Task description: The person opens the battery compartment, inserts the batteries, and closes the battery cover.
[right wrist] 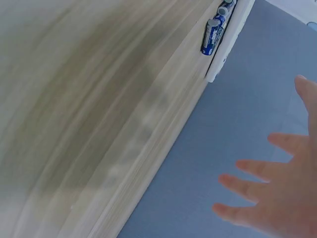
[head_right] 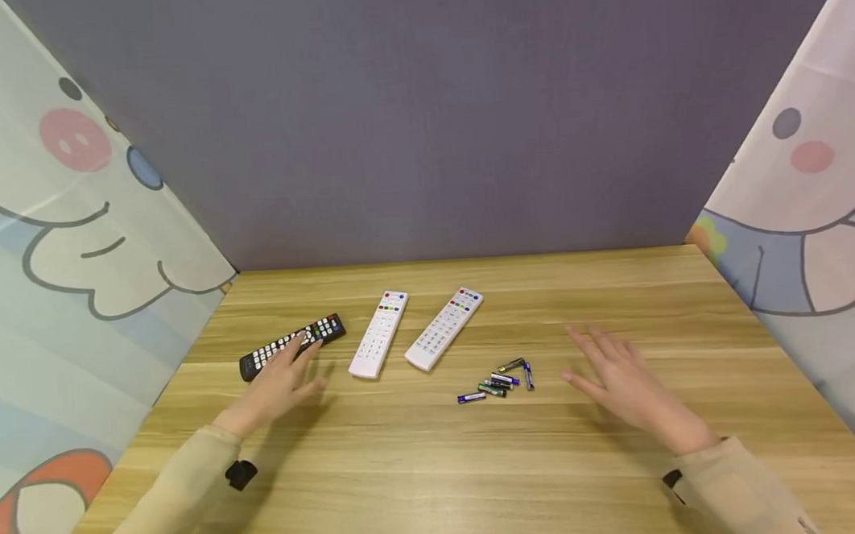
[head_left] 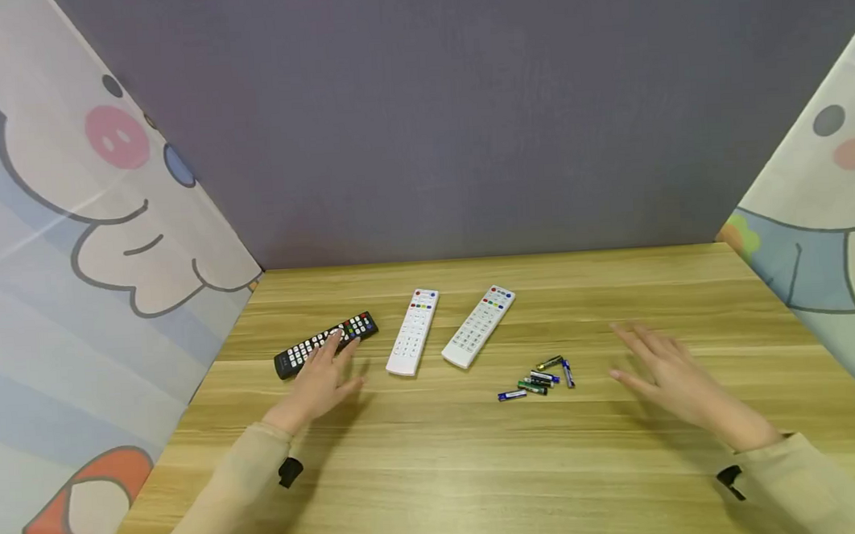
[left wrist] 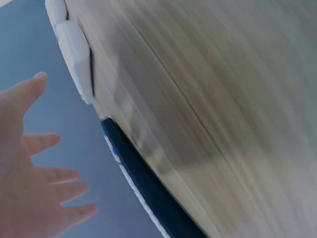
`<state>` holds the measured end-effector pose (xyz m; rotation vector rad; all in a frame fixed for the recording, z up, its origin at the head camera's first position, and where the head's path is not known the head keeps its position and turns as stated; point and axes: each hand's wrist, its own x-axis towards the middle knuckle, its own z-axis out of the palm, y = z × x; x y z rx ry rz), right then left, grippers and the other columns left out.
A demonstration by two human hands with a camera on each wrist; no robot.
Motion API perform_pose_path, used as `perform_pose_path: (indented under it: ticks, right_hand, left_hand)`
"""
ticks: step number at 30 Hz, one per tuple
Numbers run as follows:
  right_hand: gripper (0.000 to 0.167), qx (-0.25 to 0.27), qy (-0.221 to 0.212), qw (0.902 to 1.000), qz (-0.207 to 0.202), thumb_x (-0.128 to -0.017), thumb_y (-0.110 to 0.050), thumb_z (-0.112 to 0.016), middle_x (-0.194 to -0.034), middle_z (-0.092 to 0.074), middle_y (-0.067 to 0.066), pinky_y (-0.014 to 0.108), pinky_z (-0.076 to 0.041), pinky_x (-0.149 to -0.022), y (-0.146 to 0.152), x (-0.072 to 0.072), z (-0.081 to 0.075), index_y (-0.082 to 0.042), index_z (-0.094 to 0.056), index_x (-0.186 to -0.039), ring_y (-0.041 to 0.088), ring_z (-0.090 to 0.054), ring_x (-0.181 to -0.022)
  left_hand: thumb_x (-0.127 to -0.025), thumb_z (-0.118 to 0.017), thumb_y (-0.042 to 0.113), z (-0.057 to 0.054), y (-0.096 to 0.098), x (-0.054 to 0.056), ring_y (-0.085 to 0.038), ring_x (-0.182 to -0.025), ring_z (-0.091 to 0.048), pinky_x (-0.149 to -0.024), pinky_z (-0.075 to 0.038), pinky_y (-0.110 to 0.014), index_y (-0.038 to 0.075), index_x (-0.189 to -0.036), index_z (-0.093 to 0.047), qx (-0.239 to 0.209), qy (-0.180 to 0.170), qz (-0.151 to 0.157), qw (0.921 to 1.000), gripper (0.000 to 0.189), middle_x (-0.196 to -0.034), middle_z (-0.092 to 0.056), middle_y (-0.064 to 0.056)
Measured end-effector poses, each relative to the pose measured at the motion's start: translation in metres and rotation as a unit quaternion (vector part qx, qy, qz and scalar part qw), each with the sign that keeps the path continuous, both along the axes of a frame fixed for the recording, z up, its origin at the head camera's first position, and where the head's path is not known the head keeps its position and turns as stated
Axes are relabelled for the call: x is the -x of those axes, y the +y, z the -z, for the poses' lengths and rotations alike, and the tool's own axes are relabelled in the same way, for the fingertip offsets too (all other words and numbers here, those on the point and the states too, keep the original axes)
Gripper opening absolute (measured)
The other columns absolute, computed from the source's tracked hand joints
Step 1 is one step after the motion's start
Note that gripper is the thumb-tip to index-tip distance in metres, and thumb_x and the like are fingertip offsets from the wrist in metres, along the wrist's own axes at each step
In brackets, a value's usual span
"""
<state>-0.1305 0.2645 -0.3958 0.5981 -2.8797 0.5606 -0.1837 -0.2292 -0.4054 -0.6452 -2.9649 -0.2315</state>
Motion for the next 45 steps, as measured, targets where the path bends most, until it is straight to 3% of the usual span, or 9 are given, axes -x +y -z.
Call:
perform_pose_path:
  ticks: [7, 16, 22, 30, 37, 45]
  right_hand:
    - [0.065, 0.004, 0.007, 0.9999, -0.006, -0.087, -0.033, -0.055, -0.131, -0.031, 0.031, 0.069, -0.026, -0.088, -0.007, 0.000, -0.001, -0.010, -0.024, -0.139, 0.052, -0.033, -0.112]
    - [0.057, 0.016, 0.008, 0.9995, -0.026, -0.087, -0.030, -0.055, -0.125, -0.041, 0.028, 0.065, -0.032, -0.087, -0.013, 0.000, 0.000, -0.004, -0.035, -0.133, 0.049, -0.040, -0.109]
    - [0.042, 0.032, 0.033, 0.9980, -0.042, -0.084, -0.020, -0.060, -0.116, -0.051, 0.025, 0.058, -0.041, -0.085, -0.019, 0.001, 0.001, 0.000, -0.049, -0.119, 0.043, -0.049, -0.103]
    - [0.036, 0.050, -0.010, 0.9977, -0.044, -0.086, -0.020, -0.058, -0.114, -0.054, 0.022, 0.054, -0.047, -0.080, -0.028, -0.001, -0.002, -0.002, -0.053, -0.117, 0.038, -0.053, -0.099]
    - [0.031, 0.061, -0.019, 0.9966, -0.051, -0.085, -0.016, -0.059, -0.108, -0.058, 0.015, 0.041, -0.052, -0.068, -0.033, 0.003, 0.000, -0.002, -0.056, -0.113, 0.028, -0.058, -0.090]
    - [0.029, 0.067, -0.030, 0.9957, -0.056, -0.085, -0.014, -0.059, -0.107, -0.059, 0.013, 0.039, -0.053, -0.068, -0.035, 0.005, 0.003, -0.001, -0.057, -0.111, 0.026, -0.058, -0.088]
  left_hand:
    - [-0.081, -0.064, 0.027, -0.001, -0.010, 0.014, -0.044, -0.111, -0.042, -0.092, -0.036, -0.059, -0.001, -0.126, -0.044, 0.009, 0.040, 0.015, 0.9991, 0.056, -0.126, -0.040, -0.030]
    - [-0.085, -0.059, 0.022, -0.003, -0.021, 0.028, -0.045, -0.108, -0.044, -0.092, -0.035, -0.059, -0.001, -0.125, -0.045, -0.023, 0.010, -0.011, 0.9996, 0.048, -0.122, -0.044, -0.028]
    - [-0.086, -0.057, 0.020, 0.000, -0.027, 0.040, -0.043, -0.105, -0.047, -0.090, -0.038, -0.057, -0.004, -0.123, -0.046, -0.035, 0.003, -0.011, 0.9993, 0.045, -0.117, -0.048, -0.027]
    - [-0.086, -0.057, 0.018, 0.002, -0.031, 0.051, -0.044, -0.101, -0.050, -0.088, -0.041, -0.056, -0.005, -0.120, -0.049, -0.059, -0.010, -0.031, 0.9977, 0.042, -0.115, -0.049, -0.028]
    - [-0.087, -0.056, 0.022, 0.005, -0.030, 0.057, -0.044, -0.103, -0.048, -0.088, -0.039, -0.058, -0.005, -0.120, -0.049, -0.051, -0.022, -0.042, 0.9976, 0.043, -0.116, -0.048, -0.029]
    - [-0.087, -0.057, 0.026, 0.010, -0.028, 0.066, -0.044, -0.105, -0.048, -0.085, -0.039, -0.061, 0.001, -0.124, -0.047, -0.030, -0.041, -0.047, 0.9976, 0.046, -0.119, -0.048, -0.027]
